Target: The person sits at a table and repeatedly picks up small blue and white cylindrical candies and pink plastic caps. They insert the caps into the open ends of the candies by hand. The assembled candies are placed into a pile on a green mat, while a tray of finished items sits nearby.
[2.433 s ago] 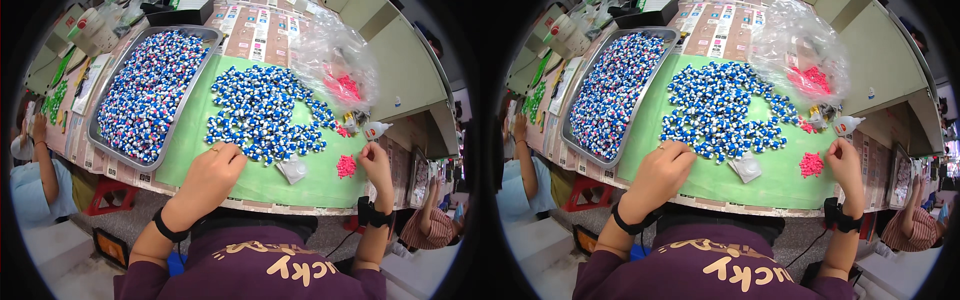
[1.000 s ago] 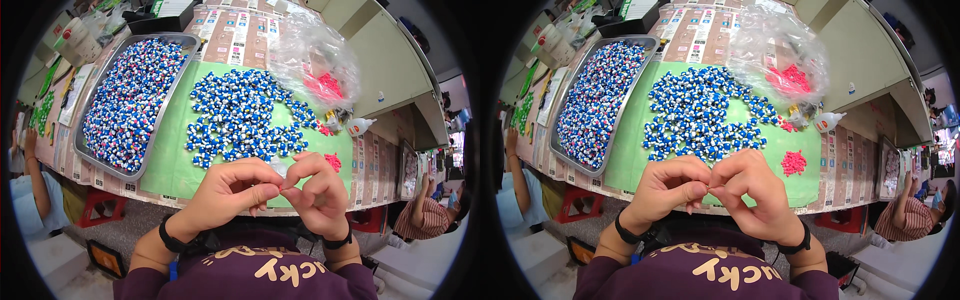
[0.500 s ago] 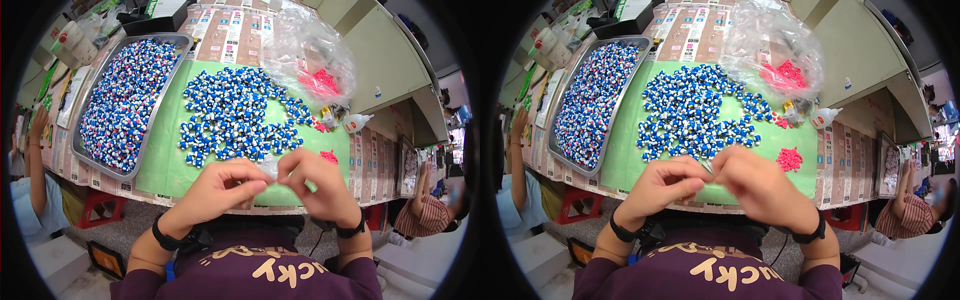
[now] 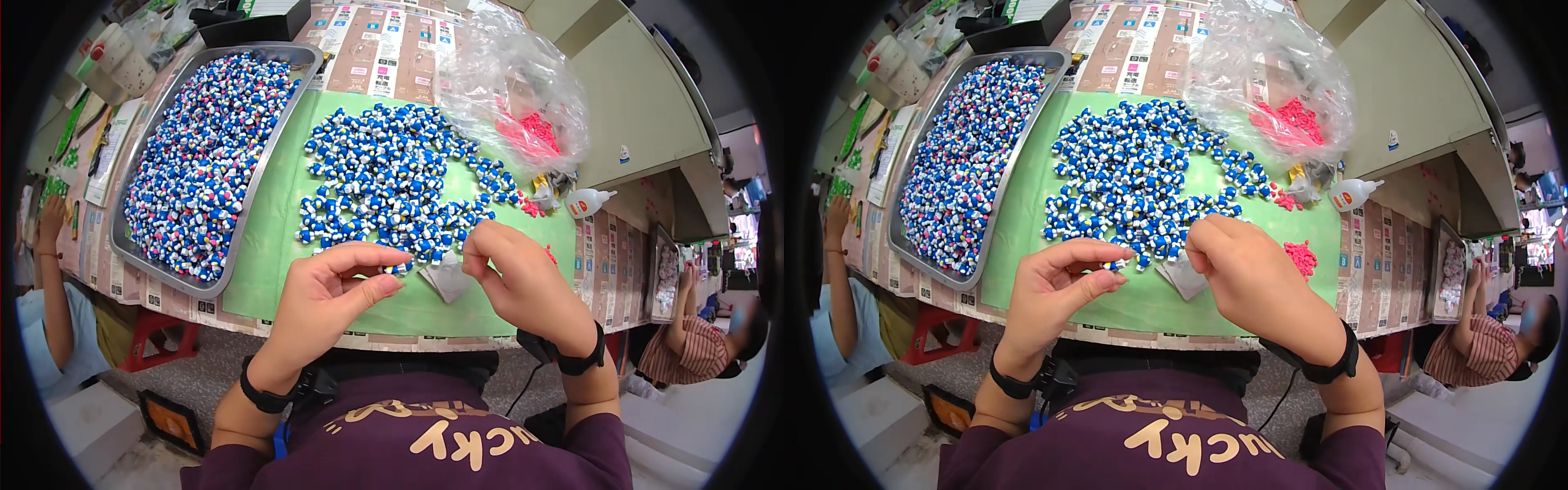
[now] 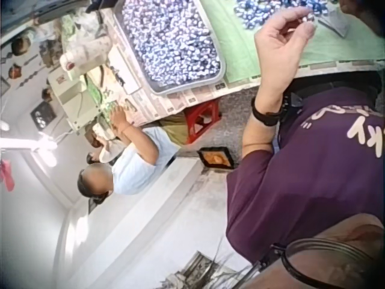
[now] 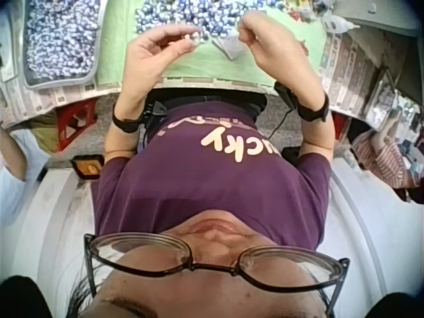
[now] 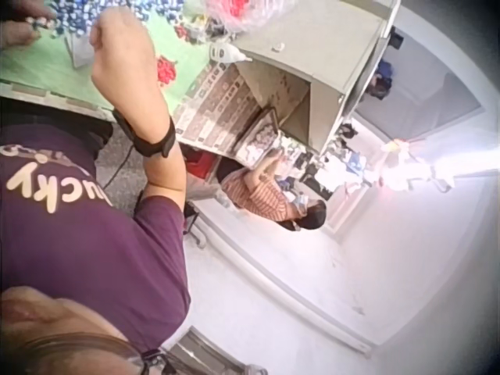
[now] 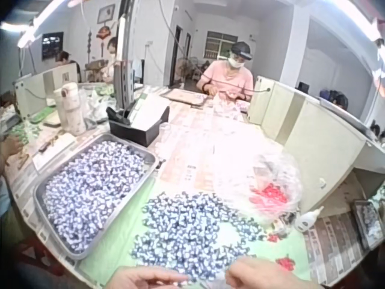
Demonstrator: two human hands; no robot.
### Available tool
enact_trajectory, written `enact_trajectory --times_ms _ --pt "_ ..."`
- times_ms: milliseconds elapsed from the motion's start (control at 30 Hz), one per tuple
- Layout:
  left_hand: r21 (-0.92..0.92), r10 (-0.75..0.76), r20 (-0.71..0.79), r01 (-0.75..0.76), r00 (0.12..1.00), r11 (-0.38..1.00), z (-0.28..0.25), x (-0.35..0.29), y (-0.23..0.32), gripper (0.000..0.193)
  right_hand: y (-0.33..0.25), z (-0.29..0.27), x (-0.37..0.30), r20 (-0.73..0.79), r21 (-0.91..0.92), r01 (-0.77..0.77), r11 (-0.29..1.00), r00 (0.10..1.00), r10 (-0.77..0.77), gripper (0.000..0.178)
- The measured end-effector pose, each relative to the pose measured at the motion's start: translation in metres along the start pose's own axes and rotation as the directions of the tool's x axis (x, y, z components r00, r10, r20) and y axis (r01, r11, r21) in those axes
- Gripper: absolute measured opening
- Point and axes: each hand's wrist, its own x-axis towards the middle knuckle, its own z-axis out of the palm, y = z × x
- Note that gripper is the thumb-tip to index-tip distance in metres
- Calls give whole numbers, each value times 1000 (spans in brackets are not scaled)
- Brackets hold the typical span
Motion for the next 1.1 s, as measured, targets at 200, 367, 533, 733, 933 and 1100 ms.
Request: enact_trajectory --times_ms 200,367,533,733,933,1100 --pt "-211 -31 34 37 999 977 8 2 2 25 -13 -9 -5 -125 253 33 967 992 -1 22" --pt "-234 140 7 -135 990 963 29 4 1 23 -39 7 -8 -296 570 113 814 952 75 23" --pt "-133 280 -32 -282 959 950 37 3 -5 24 -36 23 -10 -413 519 198 832 910 41 24" --pt "271 511 -52 -480 858 834 44 0 -2 25 -34 32 -13 -484 441 204 874 874 40 25" --pt "489 633 76 -582 771 650 34 1 1 26 -28 32 -15 -322 558 32 829 929 181 29" --pt "614 652 111 -568 750 549 7 -10 14 23 -9 -2 -20 -259 538 47 842 959 112 26"
